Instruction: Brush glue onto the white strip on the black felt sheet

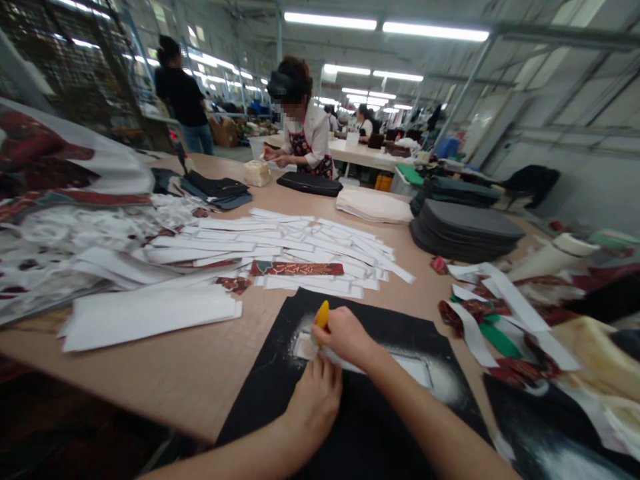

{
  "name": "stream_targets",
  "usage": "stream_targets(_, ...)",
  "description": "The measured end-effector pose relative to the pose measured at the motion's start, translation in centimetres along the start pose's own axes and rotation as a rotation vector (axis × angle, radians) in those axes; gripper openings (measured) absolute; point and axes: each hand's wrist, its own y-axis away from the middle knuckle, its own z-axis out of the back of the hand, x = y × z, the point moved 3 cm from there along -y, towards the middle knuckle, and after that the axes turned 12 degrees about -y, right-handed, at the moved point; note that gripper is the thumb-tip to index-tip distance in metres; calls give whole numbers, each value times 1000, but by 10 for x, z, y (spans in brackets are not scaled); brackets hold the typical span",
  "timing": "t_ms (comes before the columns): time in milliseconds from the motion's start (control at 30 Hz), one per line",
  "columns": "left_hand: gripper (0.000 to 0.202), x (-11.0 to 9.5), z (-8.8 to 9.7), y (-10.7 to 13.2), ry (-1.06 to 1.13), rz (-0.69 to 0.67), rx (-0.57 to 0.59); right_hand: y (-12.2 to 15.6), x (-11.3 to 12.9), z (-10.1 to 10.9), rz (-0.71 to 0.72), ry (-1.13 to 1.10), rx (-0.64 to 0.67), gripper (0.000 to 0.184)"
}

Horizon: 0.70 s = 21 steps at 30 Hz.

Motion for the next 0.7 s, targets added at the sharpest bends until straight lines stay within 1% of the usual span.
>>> stream_targets(67,34,3,4,-1,8,-30,20,9,-16,8,-130,235,69,21)
stream_targets(100,33,4,5,-1,10,-40,33,13,-19,11,-171,336,88,20)
stream_targets(133,32,4,5,-1,9,-52,40,16,-17,12,-191,394,87,19)
stream_targets(167,32,4,4,-1,5,-57,42,17,-10,11,-189,403,76,19)
stream_targets(200,32,2,1,-1,-4,-55,38,16,1,6,-167,376,47,20)
stream_targets(300,36,-3,-10,1,-28,-51,-17,5,45,-14,-38,199,-108,23)
stream_targets(333,38,-4,-13,2,-32,-57,-42,1,54,-20,11,124,-146,23)
stream_targets(367,40,-5,-15,3,-40,-71,-63,-2,57,-25,47,50,-172,25)
stream_targets(400,41,-4,-16,4,-50,-92,-74,-1,53,-27,56,-21,-190,26)
stream_targets(433,40,-4,-16,5,-65,-113,-72,5,41,-27,26,-90,-200,26)
stream_targets(467,40,-2,-14,6,-81,-130,-61,16,22,-23,-44,-147,-213,25)
stream_targets(500,40,0,-11,6,-96,-145,-47,32,-3,-17,-141,-187,-230,22)
stream_targets(533,40,2,-7,6,-106,-154,-29,54,-31,-7,-279,-221,-255,18)
stream_targets(600,41,7,2,5,-103,-159,13,103,-85,18,-444,-177,-340,24)
stream_targets(633,41,9,6,2,-90,-156,40,127,-108,32,-508,-143,-378,27)
stream_targets(667,40,11,10,-2,-69,-151,73,148,-125,44,-568,-101,-417,29)
stream_targets(700,38,13,13,-7,-36,-152,110,166,-135,55,-615,-56,-454,29)
